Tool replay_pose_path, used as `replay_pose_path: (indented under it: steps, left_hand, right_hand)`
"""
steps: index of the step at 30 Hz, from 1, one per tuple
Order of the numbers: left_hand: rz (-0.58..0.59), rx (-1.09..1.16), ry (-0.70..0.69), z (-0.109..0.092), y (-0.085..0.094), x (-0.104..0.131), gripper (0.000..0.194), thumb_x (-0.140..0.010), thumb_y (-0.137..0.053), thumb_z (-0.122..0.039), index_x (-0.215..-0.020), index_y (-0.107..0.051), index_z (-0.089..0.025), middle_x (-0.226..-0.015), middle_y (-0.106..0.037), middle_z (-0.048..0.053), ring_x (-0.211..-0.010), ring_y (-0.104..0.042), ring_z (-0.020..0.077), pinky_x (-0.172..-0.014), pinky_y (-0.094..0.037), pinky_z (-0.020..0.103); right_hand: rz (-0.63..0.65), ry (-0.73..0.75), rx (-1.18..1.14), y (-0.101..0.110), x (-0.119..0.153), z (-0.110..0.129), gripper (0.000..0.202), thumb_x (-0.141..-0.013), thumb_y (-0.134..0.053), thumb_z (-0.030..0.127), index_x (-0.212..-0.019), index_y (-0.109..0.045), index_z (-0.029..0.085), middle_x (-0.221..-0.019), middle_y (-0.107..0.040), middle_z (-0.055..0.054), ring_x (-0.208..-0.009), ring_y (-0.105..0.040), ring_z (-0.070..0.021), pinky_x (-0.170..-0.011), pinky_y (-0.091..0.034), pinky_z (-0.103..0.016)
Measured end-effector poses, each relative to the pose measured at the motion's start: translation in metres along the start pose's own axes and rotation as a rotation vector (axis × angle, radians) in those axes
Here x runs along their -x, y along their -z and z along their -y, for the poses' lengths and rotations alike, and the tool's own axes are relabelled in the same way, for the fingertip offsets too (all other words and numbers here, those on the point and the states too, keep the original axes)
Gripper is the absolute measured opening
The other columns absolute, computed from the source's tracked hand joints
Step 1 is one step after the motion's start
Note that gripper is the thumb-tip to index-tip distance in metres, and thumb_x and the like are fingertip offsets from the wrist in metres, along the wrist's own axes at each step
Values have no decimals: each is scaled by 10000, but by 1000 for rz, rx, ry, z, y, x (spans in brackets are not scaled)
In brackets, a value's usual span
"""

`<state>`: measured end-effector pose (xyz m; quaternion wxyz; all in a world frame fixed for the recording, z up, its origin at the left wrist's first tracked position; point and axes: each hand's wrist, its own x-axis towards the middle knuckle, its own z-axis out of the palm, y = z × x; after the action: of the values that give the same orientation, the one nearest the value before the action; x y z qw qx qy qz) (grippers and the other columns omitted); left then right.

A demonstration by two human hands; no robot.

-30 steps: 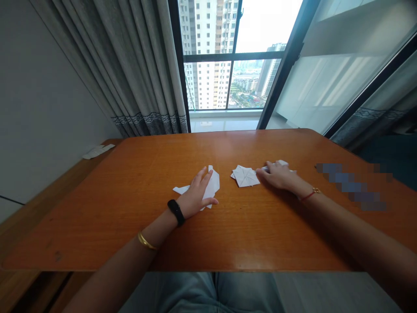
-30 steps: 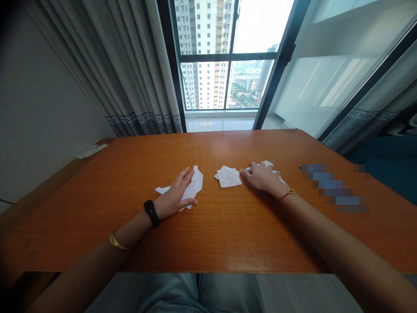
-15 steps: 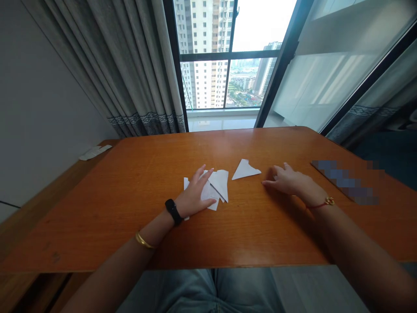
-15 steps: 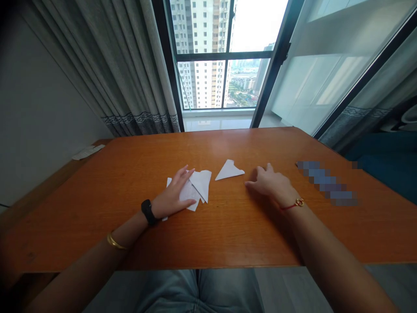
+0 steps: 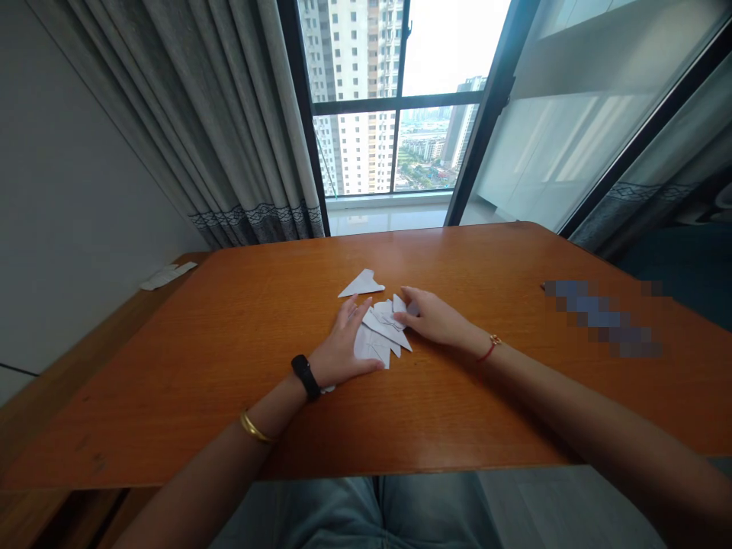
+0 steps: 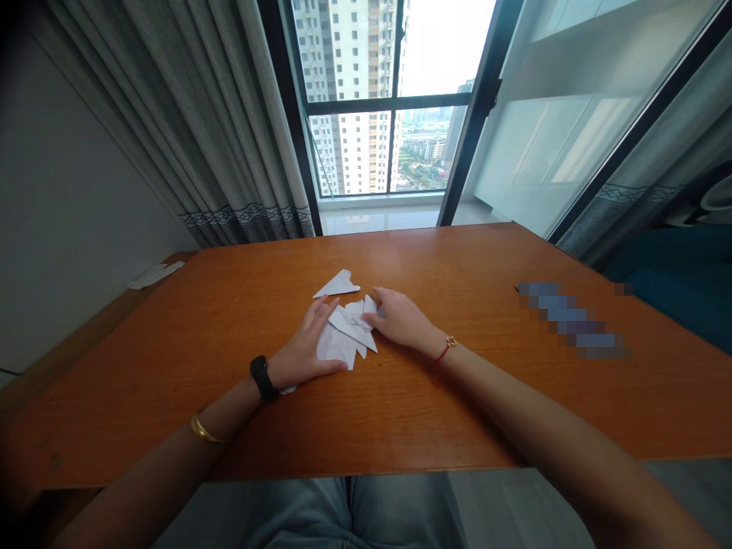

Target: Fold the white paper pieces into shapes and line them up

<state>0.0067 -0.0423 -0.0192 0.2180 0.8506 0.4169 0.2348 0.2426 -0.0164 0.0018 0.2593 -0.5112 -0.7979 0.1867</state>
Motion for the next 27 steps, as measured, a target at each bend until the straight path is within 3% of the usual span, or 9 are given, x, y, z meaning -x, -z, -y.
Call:
replay_pose_path:
  steps: [4,7,11,15,18,20,23,25,27]
  left_hand:
    - [-155,29,-107,-2,1,-4,1025,-668,-779,-433,-1484,-186,-250,-1550,-44,153,-1420,-177,348,-1137,-246,529]
    - [-247,1,-177,-5,5,-4,947,-691,-768,-387,-1463,-229,-286,-1554,-14,135,-1380,-264,365,-1107,-288,553]
    - [-427,-74,-205,-12,11,-7,886,-725,-743,-401,-1444,-232,-327,-1559,43,120,-1336,-344,342,-1070,-345,554]
    - [-545,-182,-178,-13,19,-19,812,-732,-728,-467,-1407,-293,-350,-1567,101,87,-1365,-290,361,-1046,-369,562]
    - [-376,-181,-329,-8,23,-22,578,-831,-646,-386,-1346,-383,-382,-1576,4,54,-1353,-342,327,-1024,-408,525]
    - [-258,-140,-441,-3,21,-15,603,-847,-632,-364,-1371,-337,-414,-1574,-44,59,-1327,-397,297,-1029,-410,506]
    - [-275,-63,-416,1,17,2,969,-732,-737,-446,-1461,-100,-408,-1574,-40,124,-1380,-309,338,-1077,-333,546]
    - [-298,-4,-289,3,15,9,1263,-588,-810,-525,-1481,65,-349,-1571,-16,178,-1422,-180,377,-1105,-256,580]
    - [-241,52,-141,8,15,8,1390,-516,-832,-557,-1484,127,-286,-1562,-53,216,-1431,-131,388,-1116,-216,586]
  right_hand:
    - [50,169,-188,-21,8,23,924,-645,-785,394,-1436,-334,241,-1471,-363,-126,-1360,-325,-301,-1113,-292,-495]
    - [-12,110,-207,-28,13,32,1083,-556,-830,301,-1475,-258,266,-1442,-353,-136,-1326,-352,-314,-1101,-305,-510]
    - [-240,93,-232,-20,6,34,974,-653,-741,207,-1474,-227,307,-1427,-371,-94,-1306,-378,-291,-1102,-321,-506]
    - [-477,142,-159,-10,-3,32,855,-810,-628,276,-1496,-121,331,-1422,-405,-82,-1296,-395,-276,-1093,-337,-502]
    - [-292,356,-102,-7,0,26,591,-901,-512,286,-1446,-290,337,-1255,-567,-67,-1161,-521,-243,-1018,-407,-454]
    - [-88,495,-48,-4,8,23,425,-906,-515,280,-1327,-474,319,-1181,-623,-55,-1116,-556,-234,-1013,-386,-445]
    - [88,497,41,4,24,19,359,-839,-627,340,-1193,-593,288,-1146,-649,-60,-1133,-551,-255,-1063,-283,-488]
    - [154,435,42,12,30,18,536,-736,-724,440,-1226,-573,283,-1197,-626,-68,-1174,-520,-282,-1070,-257,-504]
    - [189,368,9,18,28,17,762,-616,-784,532,-1286,-526,277,-1277,-574,-82,-1209,-484,-306,-1052,-294,-499]
